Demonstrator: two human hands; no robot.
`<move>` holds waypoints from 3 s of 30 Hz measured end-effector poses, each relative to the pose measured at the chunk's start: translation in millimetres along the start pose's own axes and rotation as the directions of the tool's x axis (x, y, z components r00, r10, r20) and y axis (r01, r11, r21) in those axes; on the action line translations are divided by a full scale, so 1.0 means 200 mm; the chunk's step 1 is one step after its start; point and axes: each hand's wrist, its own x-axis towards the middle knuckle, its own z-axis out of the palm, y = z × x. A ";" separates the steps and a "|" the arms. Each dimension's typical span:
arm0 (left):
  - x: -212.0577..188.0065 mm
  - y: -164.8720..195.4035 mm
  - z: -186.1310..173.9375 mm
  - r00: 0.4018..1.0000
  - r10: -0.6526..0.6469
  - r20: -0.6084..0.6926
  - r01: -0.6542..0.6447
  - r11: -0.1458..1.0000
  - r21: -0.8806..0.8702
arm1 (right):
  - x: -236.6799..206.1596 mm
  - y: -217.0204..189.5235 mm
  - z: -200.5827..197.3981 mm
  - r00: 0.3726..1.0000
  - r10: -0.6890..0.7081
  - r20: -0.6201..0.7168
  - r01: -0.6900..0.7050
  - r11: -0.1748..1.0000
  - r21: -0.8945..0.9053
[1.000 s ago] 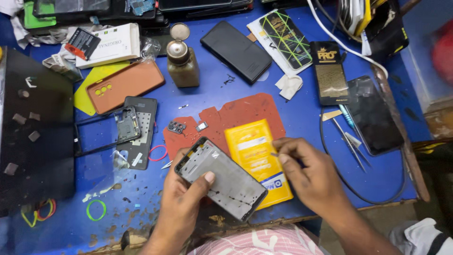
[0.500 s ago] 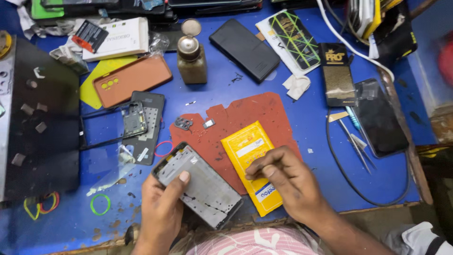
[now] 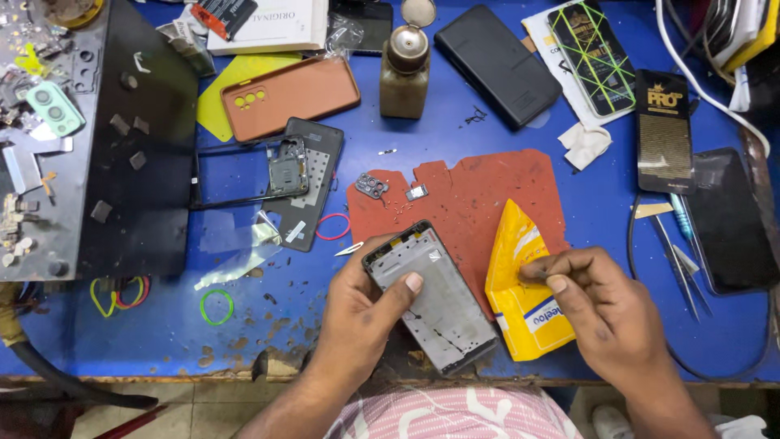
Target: The person works at a cluttered repair bench pressing and aligning a phone display assembly into a phone frame, peeling adhesive backing from the assembly, and repeatedly pressing the edges to seat it. Near the end they use a red-handled screwdriver to drive screws into the bottom edge of the device.
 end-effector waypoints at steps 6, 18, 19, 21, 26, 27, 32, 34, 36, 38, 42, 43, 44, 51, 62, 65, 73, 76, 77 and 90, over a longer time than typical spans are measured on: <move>-0.01 0.00 0.00 0.999 0.036 -0.018 -0.036 0.999 -0.005 | -0.03 0.06 0.00 0.990 0.075 -0.122 -0.036 0.955 0.294; -0.01 0.04 0.08 0.989 -0.122 0.083 0.131 0.984 -0.118 | 0.07 -0.09 0.08 0.976 0.048 -0.212 0.007 0.968 0.252; -0.01 0.05 0.10 0.981 -0.176 0.079 0.185 0.974 -0.131 | 0.08 -0.10 0.07 0.970 0.056 -0.237 0.010 0.963 0.268; -0.01 0.05 0.14 0.984 -0.162 0.076 0.173 0.970 -0.173 | 0.10 -0.09 0.05 0.954 0.065 -0.292 0.028 0.953 0.303; 0.01 -0.04 0.23 0.996 -0.059 0.073 0.081 0.935 -0.345 | 0.08 -0.09 -0.06 0.953 0.031 -0.302 -0.042 0.999 -0.028; 0.01 -0.05 0.23 0.996 -0.060 0.068 0.080 0.935 -0.346 | 0.08 -0.10 -0.08 0.957 0.038 -0.286 -0.091 0.980 -0.175; 0.12 -0.05 0.10 1.000 -0.002 -0.002 0.001 0.961 -0.277 | 0.10 -0.08 -0.14 0.980 -0.095 -0.175 0.044 0.959 -0.278; 0.23 -0.07 0.05 0.997 0.031 -0.068 -0.032 0.999 -0.009 | 0.10 -0.08 -0.19 0.976 -0.167 -0.139 0.116 0.941 -0.317; 0.30 -0.10 0.01 0.954 0.225 -0.198 -0.170 0.950 0.260 | 0.08 -0.08 -0.23 0.980 -0.194 -0.039 0.170 0.926 -0.336; 0.30 -0.16 0.02 0.884 0.406 -0.230 -0.282 0.858 0.429 | 0.05 -0.08 -0.24 0.977 -0.213 -0.004 0.197 0.911 -0.362; 0.10 -0.15 0.03 0.930 0.363 -0.056 -0.332 0.896 0.294 | 0.05 -0.05 -0.22 0.968 -0.252 0.011 0.243 0.923 -0.297; 0.05 -0.14 0.03 0.958 0.287 0.016 -0.284 0.936 0.209 | 0.06 -0.03 -0.23 0.978 -0.206 0.031 0.206 0.936 -0.285; 0.01 -0.13 0.05 0.972 0.229 0.045 -0.233 0.964 0.129 | 0.08 -0.01 -0.25 0.985 -0.162 0.051 0.170 0.946 -0.276; -0.02 -0.16 0.17 0.973 0.047 0.225 -0.089 0.980 0.179 | 0.16 0.03 -0.49 0.964 -0.232 0.127 0.265 0.818 -0.511; 0.05 -0.08 0.21 0.894 0.039 0.446 -0.100 0.988 0.115 | 0.19 0.01 -0.31 0.981 -0.191 -0.045 0.155 0.897 -0.414; 0.04 -0.03 0.13 0.898 0.057 0.436 -0.138 0.978 0.156 | 0.21 -0.01 -0.26 0.980 -0.198 -0.022 0.170 0.890 -0.422; -0.02 -0.06 0.09 0.923 0.124 0.365 -0.179 0.976 0.122 | 0.31 -0.01 -0.16 0.973 -0.223 -0.051 0.211 0.961 -0.179; -0.01 -0.16 0.17 0.928 0.138 0.347 -0.182 0.978 0.099 | 0.29 0.03 -0.21 0.966 -0.077 -0.247 0.113 0.984 0.135; -0.01 -0.20 0.21 0.928 0.144 0.344 -0.188 0.977 0.099 | 0.27 0.06 -0.22 0.963 -0.043 -0.266 0.089 0.983 0.163; 0.09 -0.30 0.48 0.880 0.173 0.443 -0.430 0.687 0.586 | 0.16 0.24 -0.53 0.925 0.011 -0.379 0.056 0.985 0.164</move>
